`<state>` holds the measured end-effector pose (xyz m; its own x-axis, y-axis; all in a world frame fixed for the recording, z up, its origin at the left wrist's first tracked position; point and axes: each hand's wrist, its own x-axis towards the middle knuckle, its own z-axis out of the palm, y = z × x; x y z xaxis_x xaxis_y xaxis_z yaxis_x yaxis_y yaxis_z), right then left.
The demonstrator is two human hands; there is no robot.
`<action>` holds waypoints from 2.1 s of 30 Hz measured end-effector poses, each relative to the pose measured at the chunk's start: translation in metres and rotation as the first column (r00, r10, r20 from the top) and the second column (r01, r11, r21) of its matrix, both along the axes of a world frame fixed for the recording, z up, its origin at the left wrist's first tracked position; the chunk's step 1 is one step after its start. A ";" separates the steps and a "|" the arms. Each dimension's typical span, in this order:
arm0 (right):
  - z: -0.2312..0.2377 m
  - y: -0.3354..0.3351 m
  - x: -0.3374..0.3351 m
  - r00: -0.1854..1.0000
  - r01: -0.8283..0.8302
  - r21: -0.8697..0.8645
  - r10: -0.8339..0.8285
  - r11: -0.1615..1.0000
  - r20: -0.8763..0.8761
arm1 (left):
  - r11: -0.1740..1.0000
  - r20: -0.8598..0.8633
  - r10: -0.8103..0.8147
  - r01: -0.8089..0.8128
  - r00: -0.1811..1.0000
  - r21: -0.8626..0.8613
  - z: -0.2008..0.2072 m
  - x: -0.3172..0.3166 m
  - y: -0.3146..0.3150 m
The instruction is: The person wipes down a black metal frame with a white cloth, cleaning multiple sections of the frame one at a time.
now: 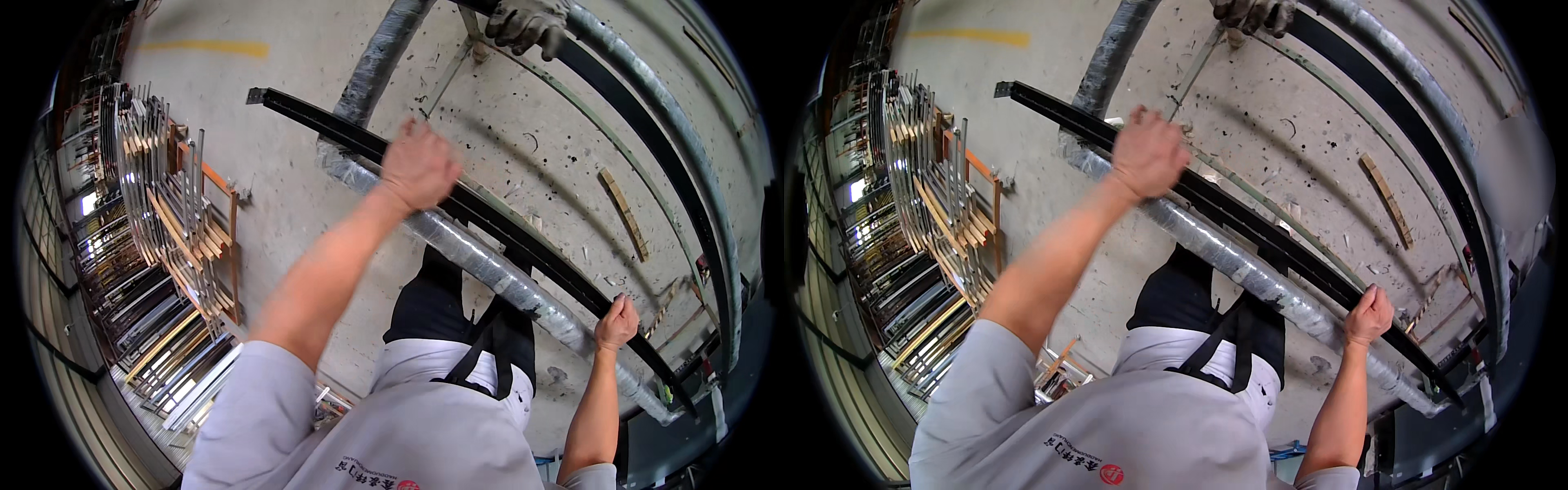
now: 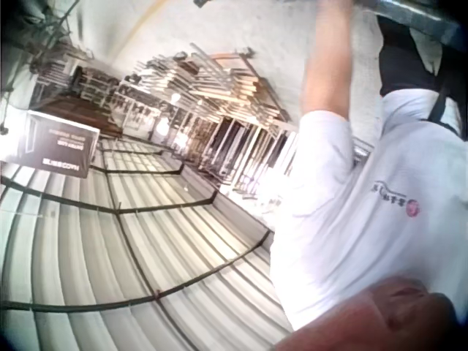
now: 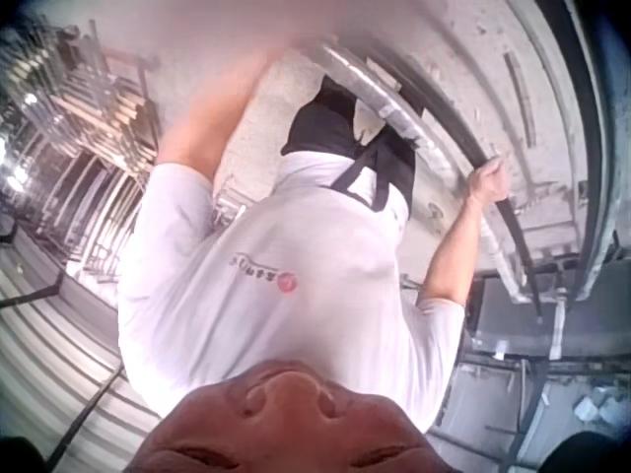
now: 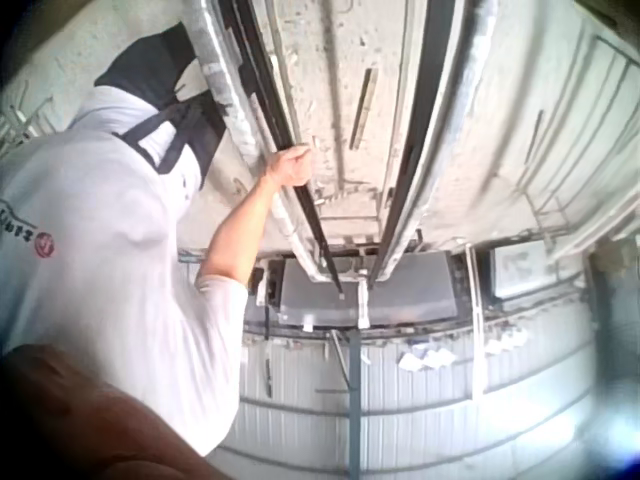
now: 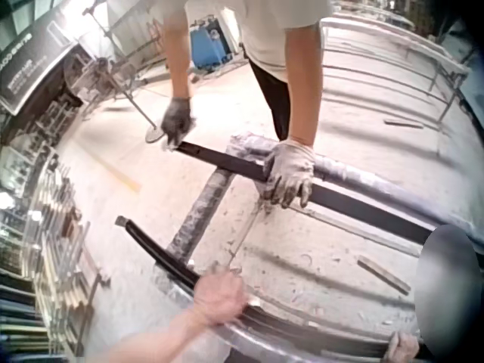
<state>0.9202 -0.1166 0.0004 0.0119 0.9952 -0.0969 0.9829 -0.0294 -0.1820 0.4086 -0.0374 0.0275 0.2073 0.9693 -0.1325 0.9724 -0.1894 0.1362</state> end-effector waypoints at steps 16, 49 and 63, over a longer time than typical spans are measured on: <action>0.002 0.005 -0.008 0.997 0.028 -0.084 -0.022 0.996 0.076 | 0.911 0.247 0.203 -0.090 0.948 -0.403 0.026 0.054 0.003; 0.002 0.003 0.003 0.999 0.007 -0.067 -0.004 0.998 0.053 | 0.997 0.087 -0.061 0.056 0.994 0.061 -0.020 0.017 -0.011; 0.016 0.016 -0.022 0.989 0.050 -0.080 -0.060 0.996 -0.132 | 0.994 0.322 0.076 -0.045 0.944 -0.103 0.013 -0.062 -0.002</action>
<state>0.8987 -0.1007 0.0169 0.0481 0.9830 -0.1769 0.9461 -0.1016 -0.3074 0.3466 -0.0395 0.0409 0.1953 0.9679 -0.1582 0.8817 -0.1026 0.4605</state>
